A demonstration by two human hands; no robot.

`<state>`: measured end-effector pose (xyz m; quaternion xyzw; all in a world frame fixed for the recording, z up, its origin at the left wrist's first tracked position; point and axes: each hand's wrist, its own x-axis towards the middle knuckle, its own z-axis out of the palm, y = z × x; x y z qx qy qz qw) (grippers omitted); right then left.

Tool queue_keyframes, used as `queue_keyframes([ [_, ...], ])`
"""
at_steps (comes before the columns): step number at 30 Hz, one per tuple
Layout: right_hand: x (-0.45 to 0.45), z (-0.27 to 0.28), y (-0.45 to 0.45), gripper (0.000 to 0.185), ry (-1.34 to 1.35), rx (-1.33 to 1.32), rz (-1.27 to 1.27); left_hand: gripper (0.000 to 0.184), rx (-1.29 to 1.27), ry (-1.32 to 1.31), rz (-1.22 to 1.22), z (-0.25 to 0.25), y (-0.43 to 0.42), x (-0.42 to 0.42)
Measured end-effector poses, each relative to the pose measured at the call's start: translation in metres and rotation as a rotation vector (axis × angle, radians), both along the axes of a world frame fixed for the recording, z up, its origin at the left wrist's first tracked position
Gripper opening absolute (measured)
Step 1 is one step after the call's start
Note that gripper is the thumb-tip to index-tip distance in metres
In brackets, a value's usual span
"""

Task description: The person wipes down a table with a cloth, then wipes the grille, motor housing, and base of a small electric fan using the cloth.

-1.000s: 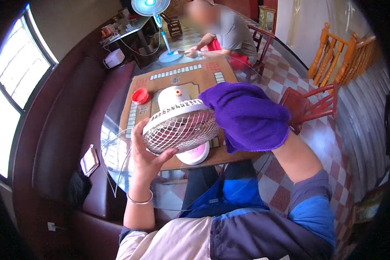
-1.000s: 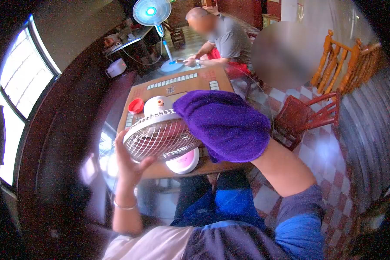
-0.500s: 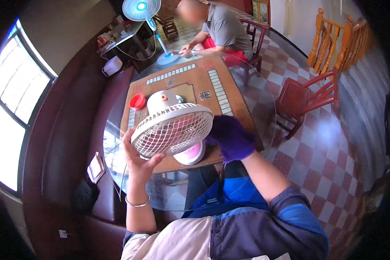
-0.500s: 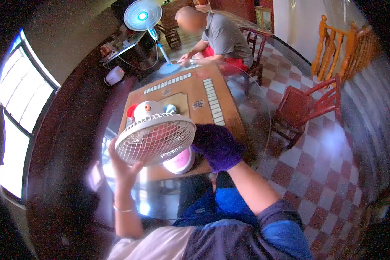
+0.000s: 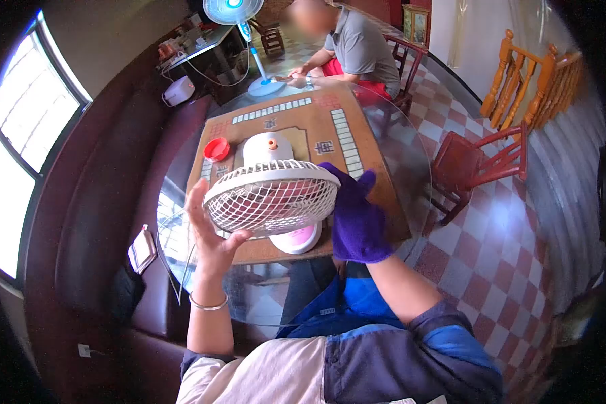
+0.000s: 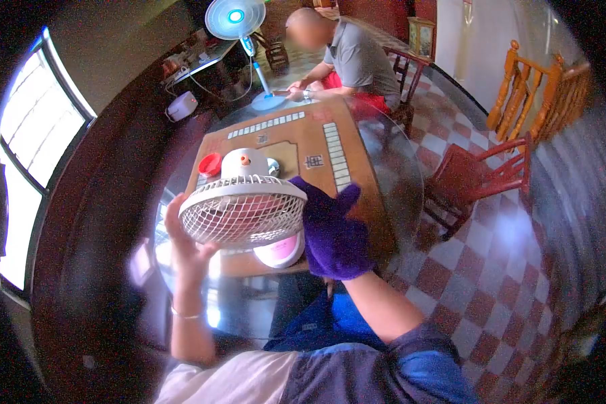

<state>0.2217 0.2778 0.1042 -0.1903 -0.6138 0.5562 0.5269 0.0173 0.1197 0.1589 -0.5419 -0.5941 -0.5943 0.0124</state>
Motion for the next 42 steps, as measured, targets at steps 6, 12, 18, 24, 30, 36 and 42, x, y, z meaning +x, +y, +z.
queue_keyframes([
  [6, 0.024, 0.013, 0.005, 0.032, -0.895, 0.489, -0.114, 0.072, 0.077, -0.769, 0.106, -0.069, -0.017, 0.02],
  [12, -0.004, 0.004, -0.022, 0.034, -0.822, 0.437, 0.011, 0.069, -0.513, -0.123, -0.051, -0.119, 0.001, 0.05],
  [18, -0.015, -0.024, -0.063, 0.03, -0.692, 0.488, 0.095, 0.067, -0.443, -0.156, -0.024, -0.111, 0.012, 0.051],
  [24, -0.006, -0.037, -0.104, 0.02, -0.803, 0.915, 0.045, 0.052, -0.472, -0.206, -0.041, -0.1, 0.024, 0.044],
  [30, 0.018, -0.03, -0.074, 0.017, -1.066, 0.879, -0.287, 0.055, -0.511, 0.01, -0.049, -0.121, 0.037, 0.03],
  [36, 0.013, -0.065, 0.014, 0.023, -0.577, 0.235, -0.376, 0.055, -0.45, 0.109, 0.234, -0.138, 0.071, 0.047],
  [42, -0.009, -0.007, -0.028, 0.033, -0.757, 0.802, -0.524, 0.063, -0.626, 0.333, 0.147, -0.121, 0.067, 0.035],
])
